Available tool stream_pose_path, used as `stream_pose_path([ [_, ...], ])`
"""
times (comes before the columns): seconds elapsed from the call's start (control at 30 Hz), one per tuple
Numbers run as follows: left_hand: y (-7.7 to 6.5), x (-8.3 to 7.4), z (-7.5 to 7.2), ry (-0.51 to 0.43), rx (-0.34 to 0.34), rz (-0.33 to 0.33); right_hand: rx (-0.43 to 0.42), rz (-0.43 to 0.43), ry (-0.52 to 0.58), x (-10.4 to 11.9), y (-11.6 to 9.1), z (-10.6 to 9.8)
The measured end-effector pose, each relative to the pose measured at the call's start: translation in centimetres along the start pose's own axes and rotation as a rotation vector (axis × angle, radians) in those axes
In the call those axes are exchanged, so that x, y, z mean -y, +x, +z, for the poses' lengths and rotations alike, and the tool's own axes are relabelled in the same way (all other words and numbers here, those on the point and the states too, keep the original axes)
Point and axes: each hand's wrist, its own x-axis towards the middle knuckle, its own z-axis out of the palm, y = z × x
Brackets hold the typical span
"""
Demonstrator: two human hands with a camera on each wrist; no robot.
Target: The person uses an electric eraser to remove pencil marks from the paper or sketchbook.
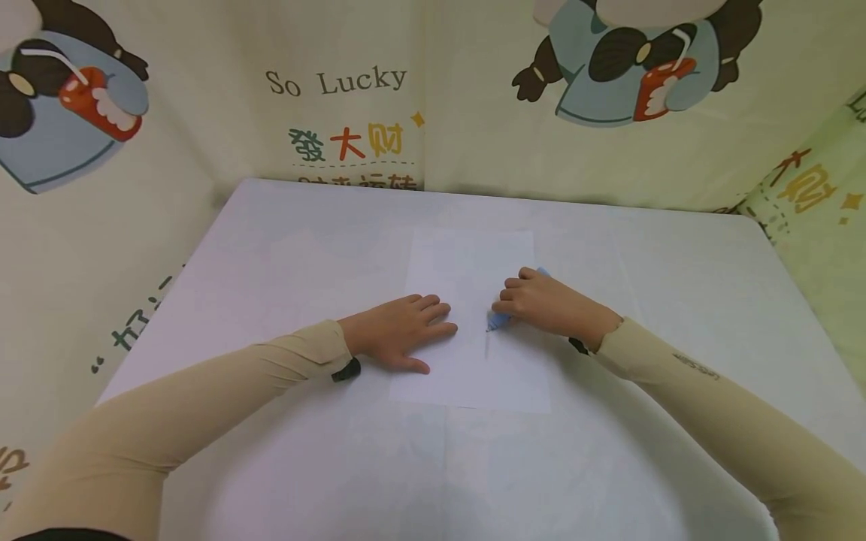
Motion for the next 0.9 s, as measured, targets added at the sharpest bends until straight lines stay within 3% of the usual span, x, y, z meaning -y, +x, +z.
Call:
stream_pose_path([
  [0.23,-0.08,-0.03,-0.24,-0.006,-0.004,0.003,0.008,-0.008,0.002,0.3,-0.83,-0.15],
  [0.5,0.04,0.08,0.2,-0.006,-0.013,0.006,-0.019,0.005,0.009,-0.12,-0.09,-0.07],
  [0.9,0.08,0.13,0.15,0.005,-0.009,0.004,0.015,0.006,0.004,0.01,-0.18,-0.25],
])
